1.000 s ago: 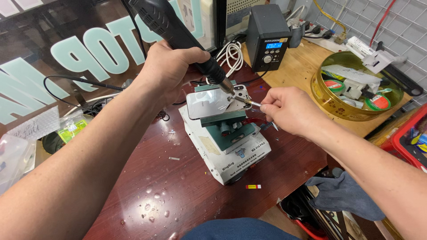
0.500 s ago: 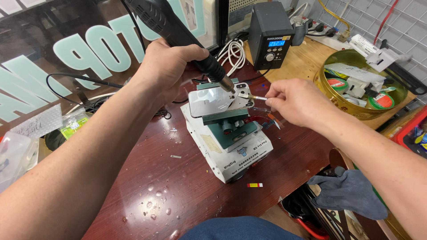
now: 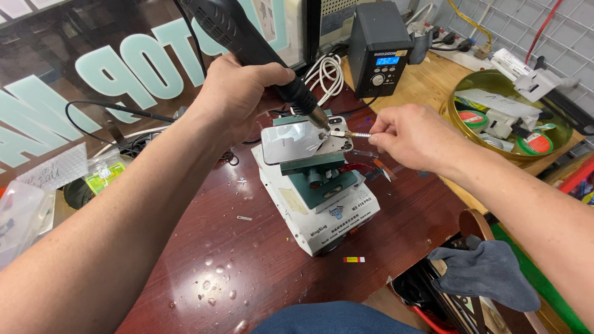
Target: The person uses a hot air gun and a metal tool to heat and scrape the back of a smartphone secured in a clamp. The person repeatedly applies heat and scrapes the same area, likely to remove adhesive or a component.
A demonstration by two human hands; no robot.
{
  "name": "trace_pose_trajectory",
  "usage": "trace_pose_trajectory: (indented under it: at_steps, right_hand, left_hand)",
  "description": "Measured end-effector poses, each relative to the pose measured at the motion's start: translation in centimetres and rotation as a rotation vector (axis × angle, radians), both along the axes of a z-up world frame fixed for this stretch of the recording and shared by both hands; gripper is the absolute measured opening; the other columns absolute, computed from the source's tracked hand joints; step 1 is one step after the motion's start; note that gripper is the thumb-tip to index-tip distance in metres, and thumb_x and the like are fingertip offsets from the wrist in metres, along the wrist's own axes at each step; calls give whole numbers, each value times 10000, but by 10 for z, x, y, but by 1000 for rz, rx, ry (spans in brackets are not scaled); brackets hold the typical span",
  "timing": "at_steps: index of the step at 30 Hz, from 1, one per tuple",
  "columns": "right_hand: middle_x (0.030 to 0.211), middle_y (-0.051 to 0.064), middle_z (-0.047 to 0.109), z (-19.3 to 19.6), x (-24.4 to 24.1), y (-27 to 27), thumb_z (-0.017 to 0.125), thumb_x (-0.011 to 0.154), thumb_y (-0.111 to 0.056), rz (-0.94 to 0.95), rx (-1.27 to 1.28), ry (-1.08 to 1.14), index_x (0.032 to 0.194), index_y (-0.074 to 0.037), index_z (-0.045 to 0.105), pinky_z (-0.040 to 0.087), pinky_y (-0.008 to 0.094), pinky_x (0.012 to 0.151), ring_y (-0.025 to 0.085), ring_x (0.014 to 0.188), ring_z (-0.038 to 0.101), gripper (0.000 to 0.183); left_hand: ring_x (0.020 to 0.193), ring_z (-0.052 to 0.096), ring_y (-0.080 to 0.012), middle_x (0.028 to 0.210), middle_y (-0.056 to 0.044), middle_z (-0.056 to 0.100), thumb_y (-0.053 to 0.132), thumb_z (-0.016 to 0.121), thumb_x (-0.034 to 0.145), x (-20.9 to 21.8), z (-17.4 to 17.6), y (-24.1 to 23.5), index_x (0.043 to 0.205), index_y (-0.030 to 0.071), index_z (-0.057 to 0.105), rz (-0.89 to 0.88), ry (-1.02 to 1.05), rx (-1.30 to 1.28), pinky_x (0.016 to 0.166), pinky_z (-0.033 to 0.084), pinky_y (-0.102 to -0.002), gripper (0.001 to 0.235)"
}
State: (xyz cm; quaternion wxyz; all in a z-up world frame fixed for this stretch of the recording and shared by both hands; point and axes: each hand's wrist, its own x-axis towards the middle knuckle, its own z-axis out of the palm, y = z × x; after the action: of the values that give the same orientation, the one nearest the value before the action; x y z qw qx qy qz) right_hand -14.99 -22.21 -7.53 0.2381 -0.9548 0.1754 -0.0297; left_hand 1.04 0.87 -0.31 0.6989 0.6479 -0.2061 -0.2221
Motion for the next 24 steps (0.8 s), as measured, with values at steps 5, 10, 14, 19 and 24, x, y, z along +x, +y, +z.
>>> trace_pose_trajectory:
  at_steps: [5,10,14,19,24]
  right_hand:
    - [798,50,800,2,0,-3,719,901,-242,40,133,-15,930,-71,769,571,338,632,141,691,723,181]
    - [771,48,769,1,2,-9,692,952,-254,-20,277,89,919,-60,739,466,353,480,142,547,583,202]
    - [770,65,730,-7,0,-8,686,965,-202,-196,741,131,937,-18,702,299,302,448,108,510,430,186]
    - [783,39,757,-8,-10,6,694,940,-214,-252,518,-76,951,-72,731,465,313,525,119,587,603,146]
    - [775,100,763,8,-26,23,731,888,-256,20,-173,-192,965,-132,761,565,425,648,263,691,730,149]
  left_hand:
    - [925,784,-285,1036,-185,694,-10,728,810,-1,0,0,1080,-74,573,3,2,2,862,698,-385,318]
    - [914,790,-282,1036,-187,703,-4,734,809,0,0,-1,1071,-85,595,5,6,-4,854,720,-387,307]
    - [882,785,-309,1003,-199,711,-2,726,813,0,2,0,1047,-90,615,6,22,-45,786,706,-407,273]
    - [892,771,-318,988,-200,726,2,707,861,4,18,23,1016,-102,648,-23,25,-79,809,705,-407,196]
    - [911,798,-328,982,-203,725,10,675,885,-6,21,74,946,-46,605,-8,98,59,875,666,-446,108]
